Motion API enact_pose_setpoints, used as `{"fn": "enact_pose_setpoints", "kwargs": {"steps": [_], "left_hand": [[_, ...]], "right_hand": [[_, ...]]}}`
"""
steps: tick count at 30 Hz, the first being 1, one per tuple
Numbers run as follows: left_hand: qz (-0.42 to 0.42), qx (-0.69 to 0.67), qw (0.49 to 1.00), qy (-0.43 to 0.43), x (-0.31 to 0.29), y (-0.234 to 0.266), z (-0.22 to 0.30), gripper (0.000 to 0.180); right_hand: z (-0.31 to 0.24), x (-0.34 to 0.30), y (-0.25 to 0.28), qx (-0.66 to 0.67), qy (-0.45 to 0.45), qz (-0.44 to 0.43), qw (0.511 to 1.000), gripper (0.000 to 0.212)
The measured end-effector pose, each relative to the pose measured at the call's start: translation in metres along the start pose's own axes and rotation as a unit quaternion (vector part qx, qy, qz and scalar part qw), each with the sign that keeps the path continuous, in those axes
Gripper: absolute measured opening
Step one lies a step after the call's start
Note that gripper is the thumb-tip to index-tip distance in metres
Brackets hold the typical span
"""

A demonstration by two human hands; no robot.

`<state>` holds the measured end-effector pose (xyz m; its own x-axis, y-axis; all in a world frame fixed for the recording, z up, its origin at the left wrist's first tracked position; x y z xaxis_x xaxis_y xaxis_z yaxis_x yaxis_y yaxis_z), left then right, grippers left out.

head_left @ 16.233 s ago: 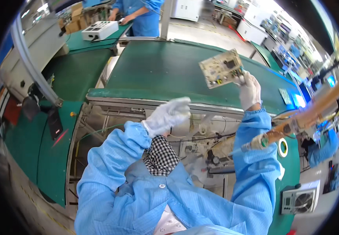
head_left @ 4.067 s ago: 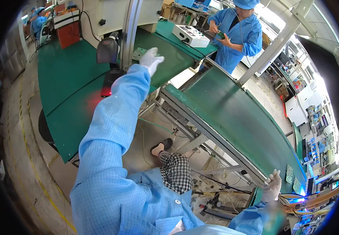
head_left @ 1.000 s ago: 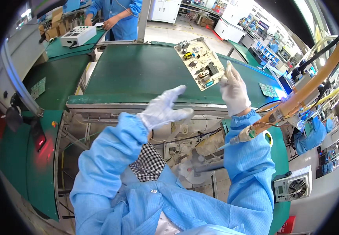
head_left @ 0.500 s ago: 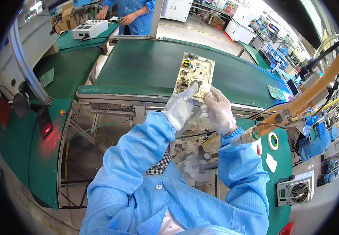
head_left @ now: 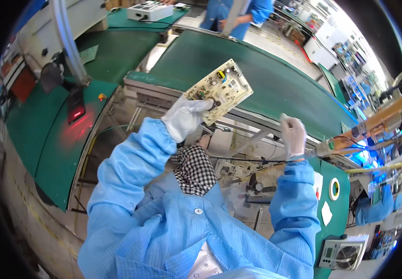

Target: Scan and assemble electronic circuit boards on a manufacturing production line using an automated tool.

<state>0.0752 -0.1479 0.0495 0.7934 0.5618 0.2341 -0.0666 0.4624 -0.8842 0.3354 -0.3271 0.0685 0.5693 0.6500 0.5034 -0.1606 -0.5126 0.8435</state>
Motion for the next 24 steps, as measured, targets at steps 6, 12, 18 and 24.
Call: {"fn": "enact_pose_setpoints", "kwargs": {"steps": [6,12,18,24], "left_hand": [[0.125,0.106,0.986,-0.017,-0.095,0.048,0.117,0.045],[0.265,0.229,0.923,-0.161,-0.214,0.044,0.236,0.042],[0.327,0.287,0.870,-0.232,-0.275,0.045,0.288,0.036],[0.345,0.257,0.868,-0.248,-0.290,0.060,0.309,0.036]], "right_hand": [[0.050,0.007,-0.043,-0.122,-0.001,0.021,0.992,0.039],[0.065,0.016,-0.043,-0.144,-0.047,-0.096,0.984,0.051],[0.082,0.009,-0.052,-0.127,0.011,-0.060,0.990,0.049],[0.072,0.007,-0.055,-0.118,0.032,-0.059,0.991,0.050]]}}
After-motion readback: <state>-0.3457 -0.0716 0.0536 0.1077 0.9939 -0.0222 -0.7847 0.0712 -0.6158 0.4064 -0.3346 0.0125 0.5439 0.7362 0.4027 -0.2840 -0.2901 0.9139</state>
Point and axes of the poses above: each hand's wrist, its own x-axis towards the middle knuckle, its own y-axis out of the back of the hand, z = x × y, the point moved 6 cm from there along x, towards the middle knuckle, and after that the axes turned 15 degrees about -x, right-handed, at the moved point
